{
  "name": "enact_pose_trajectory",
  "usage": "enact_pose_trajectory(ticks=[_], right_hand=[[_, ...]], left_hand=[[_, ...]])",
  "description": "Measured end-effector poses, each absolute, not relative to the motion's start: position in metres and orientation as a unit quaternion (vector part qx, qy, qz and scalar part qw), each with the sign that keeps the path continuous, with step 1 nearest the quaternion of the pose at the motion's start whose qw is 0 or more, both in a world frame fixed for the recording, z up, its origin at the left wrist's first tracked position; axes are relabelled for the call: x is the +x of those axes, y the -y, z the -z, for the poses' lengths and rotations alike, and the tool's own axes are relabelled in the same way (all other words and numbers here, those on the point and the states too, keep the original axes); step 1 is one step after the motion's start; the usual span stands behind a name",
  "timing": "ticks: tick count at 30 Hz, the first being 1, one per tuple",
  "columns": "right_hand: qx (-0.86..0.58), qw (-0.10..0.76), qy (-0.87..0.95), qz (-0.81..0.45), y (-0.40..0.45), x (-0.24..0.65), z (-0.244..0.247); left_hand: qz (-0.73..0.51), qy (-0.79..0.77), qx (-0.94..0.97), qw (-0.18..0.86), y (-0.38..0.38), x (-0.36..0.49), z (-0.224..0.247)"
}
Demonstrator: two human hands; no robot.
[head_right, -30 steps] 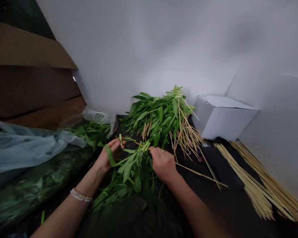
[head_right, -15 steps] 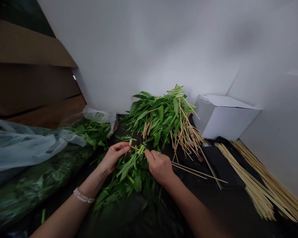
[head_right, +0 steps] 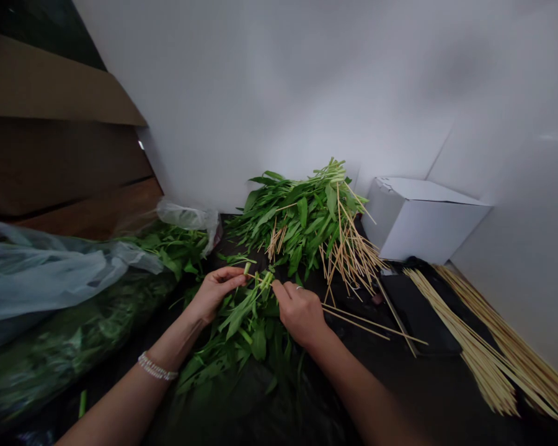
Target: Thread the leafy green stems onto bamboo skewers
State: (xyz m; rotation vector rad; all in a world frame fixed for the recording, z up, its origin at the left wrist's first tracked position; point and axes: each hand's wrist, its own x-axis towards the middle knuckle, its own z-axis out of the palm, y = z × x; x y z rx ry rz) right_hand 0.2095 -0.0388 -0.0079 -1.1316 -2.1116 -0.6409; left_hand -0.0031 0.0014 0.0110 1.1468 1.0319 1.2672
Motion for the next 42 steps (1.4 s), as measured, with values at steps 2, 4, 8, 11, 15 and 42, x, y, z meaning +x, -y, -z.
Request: enact_pose_trajectory(ticks=[2,4,8,11,15,42], right_hand=[[-0.432,0.322,0.806,0.244,0.039,0.209,0.009],[-0.433,0.32,0.807,0.243,0.039,0.209,0.01],[-0.439,0.312,0.808,0.241,0.039,0.207,0.013],[-0.444,0.307,0.81,0.229,0.039,0.205,0.014],[-0.446,0.318,0.807,0.222,0.039,0.204,0.013],[-0.478,0.359,0.764,0.244,0.034,0.214,0.007]], left_hand=[[-0.535,-0.438,0.484,0.536,-0.002,-0.003,-0.01],[-0.536,-0.442,0.486,0.53,-0.001,-0.003,-0.01],[-0.534,-0.451,0.498,0.513,0.0,0.0,-0.011],[-0.533,-0.456,0.514,0.494,0.001,0.002,-0.012],[-0.525,-0.447,0.523,0.502,-0.002,-0.002,-0.012],[-0.554,-0.453,0.482,0.506,-0.014,-0.016,-0.008]])
